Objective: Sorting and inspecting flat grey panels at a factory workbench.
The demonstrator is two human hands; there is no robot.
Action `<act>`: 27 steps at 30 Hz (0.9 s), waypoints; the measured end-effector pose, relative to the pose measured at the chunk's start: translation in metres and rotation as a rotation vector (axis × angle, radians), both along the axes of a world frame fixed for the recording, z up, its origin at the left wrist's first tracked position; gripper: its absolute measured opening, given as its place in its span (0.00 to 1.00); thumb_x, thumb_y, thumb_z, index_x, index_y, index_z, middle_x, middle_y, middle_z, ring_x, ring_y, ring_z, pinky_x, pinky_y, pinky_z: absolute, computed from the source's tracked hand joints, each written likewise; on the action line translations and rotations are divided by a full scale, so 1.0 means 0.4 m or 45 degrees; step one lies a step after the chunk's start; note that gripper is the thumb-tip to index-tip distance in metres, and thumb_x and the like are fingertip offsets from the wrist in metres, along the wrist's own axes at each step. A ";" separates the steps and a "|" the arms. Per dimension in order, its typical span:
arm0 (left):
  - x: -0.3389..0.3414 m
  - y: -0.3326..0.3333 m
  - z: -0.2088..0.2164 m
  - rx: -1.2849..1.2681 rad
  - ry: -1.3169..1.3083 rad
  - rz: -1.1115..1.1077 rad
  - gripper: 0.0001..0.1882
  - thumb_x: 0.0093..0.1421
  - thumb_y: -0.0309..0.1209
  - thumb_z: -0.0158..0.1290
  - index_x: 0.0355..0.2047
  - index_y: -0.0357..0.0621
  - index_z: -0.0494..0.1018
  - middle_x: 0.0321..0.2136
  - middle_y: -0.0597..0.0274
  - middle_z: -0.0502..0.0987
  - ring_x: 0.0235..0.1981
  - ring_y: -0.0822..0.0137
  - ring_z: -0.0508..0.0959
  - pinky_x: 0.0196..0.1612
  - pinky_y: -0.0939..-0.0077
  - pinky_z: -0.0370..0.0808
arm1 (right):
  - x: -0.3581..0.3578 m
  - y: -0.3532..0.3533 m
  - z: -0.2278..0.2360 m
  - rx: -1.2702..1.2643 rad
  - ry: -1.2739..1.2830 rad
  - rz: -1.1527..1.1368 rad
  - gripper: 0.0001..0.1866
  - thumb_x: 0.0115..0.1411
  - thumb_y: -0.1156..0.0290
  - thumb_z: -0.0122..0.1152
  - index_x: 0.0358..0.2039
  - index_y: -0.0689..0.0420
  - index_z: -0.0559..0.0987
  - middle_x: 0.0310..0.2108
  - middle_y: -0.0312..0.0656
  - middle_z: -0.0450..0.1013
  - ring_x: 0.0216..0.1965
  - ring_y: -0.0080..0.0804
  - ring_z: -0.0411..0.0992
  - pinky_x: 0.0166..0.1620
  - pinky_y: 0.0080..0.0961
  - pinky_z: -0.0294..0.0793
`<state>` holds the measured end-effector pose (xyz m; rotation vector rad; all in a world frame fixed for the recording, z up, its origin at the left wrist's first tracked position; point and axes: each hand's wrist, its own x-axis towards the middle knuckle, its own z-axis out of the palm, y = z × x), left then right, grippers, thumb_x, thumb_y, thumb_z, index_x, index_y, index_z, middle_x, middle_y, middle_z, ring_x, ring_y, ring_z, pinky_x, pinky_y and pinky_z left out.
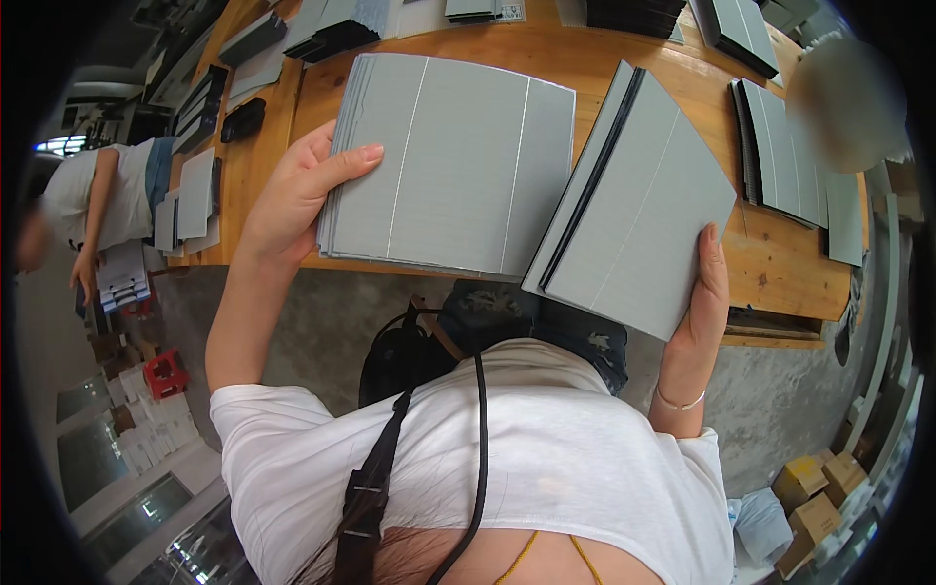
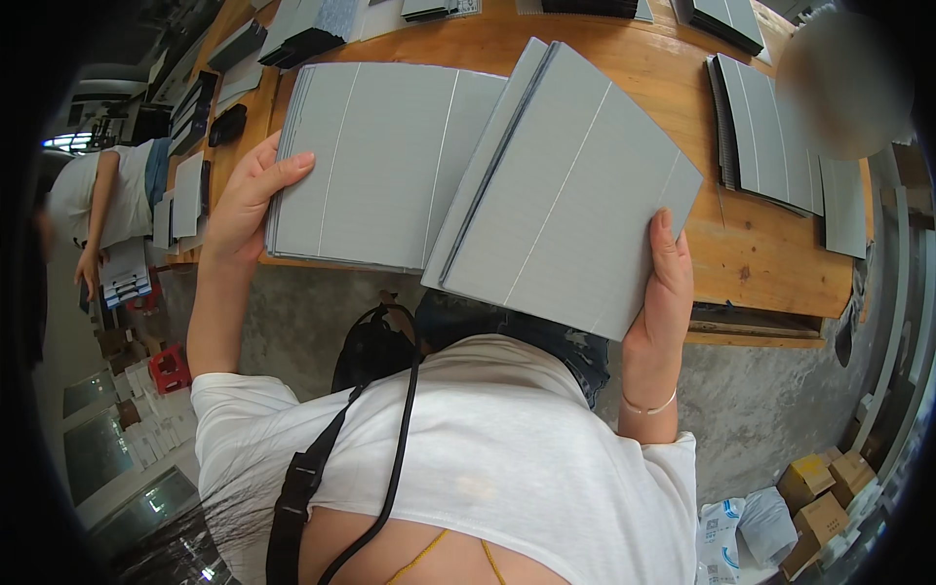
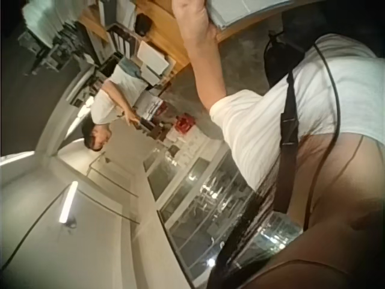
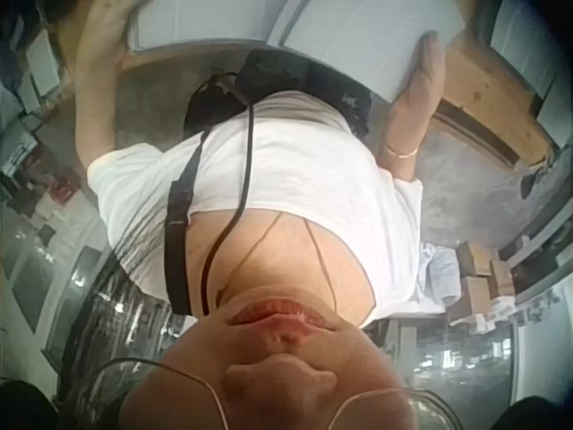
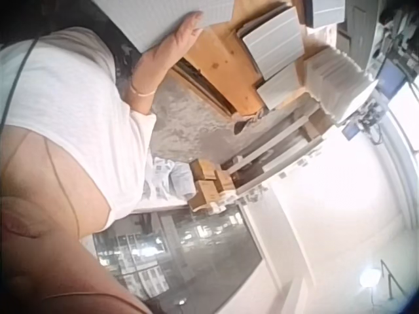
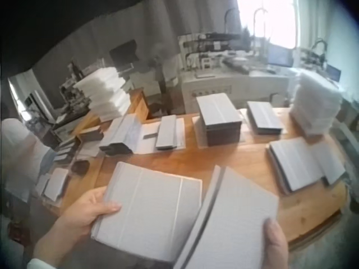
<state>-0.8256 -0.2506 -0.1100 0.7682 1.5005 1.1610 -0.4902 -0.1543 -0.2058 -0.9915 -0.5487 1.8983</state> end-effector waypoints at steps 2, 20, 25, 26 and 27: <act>-0.005 -0.007 -0.028 -0.012 -0.036 0.017 0.22 0.56 0.30 0.55 0.48 0.33 0.65 0.39 0.58 0.75 0.37 0.76 0.76 0.41 0.83 0.73 | -0.004 -0.002 0.002 -0.005 -0.008 0.013 0.20 0.65 0.60 0.47 0.53 0.57 0.68 0.49 0.37 0.70 0.47 0.26 0.70 0.49 0.25 0.72; -0.053 -0.018 -0.132 -0.188 -0.008 -0.040 0.23 0.54 0.34 0.59 0.47 0.37 0.68 0.38 0.61 0.75 0.39 0.75 0.74 0.45 0.79 0.70 | -0.033 -0.023 0.014 -0.072 0.001 -0.021 0.18 0.64 0.61 0.48 0.51 0.55 0.71 0.48 0.35 0.71 0.48 0.27 0.70 0.52 0.25 0.69; -0.085 -0.003 -0.141 -0.201 0.188 -0.067 0.29 0.51 0.39 0.61 0.49 0.37 0.68 0.38 0.63 0.75 0.40 0.76 0.73 0.44 0.81 0.67 | -0.035 -0.032 0.030 -0.068 -0.004 -0.044 0.20 0.64 0.61 0.49 0.52 0.57 0.68 0.48 0.35 0.69 0.48 0.23 0.67 0.51 0.21 0.66; -0.090 -0.002 -0.141 -0.199 0.191 -0.064 0.29 0.51 0.39 0.61 0.49 0.37 0.68 0.38 0.63 0.75 0.40 0.76 0.73 0.44 0.81 0.67 | -0.032 -0.032 0.027 -0.065 -0.001 -0.041 0.20 0.64 0.61 0.49 0.52 0.57 0.68 0.48 0.35 0.69 0.48 0.23 0.67 0.51 0.21 0.66; -0.099 0.000 -0.143 -0.214 0.241 -0.037 0.29 0.51 0.39 0.61 0.50 0.37 0.68 0.38 0.64 0.75 0.40 0.76 0.72 0.44 0.81 0.67 | -0.031 -0.031 0.027 -0.081 -0.018 -0.053 0.19 0.64 0.61 0.49 0.52 0.57 0.68 0.48 0.35 0.69 0.48 0.23 0.67 0.51 0.21 0.67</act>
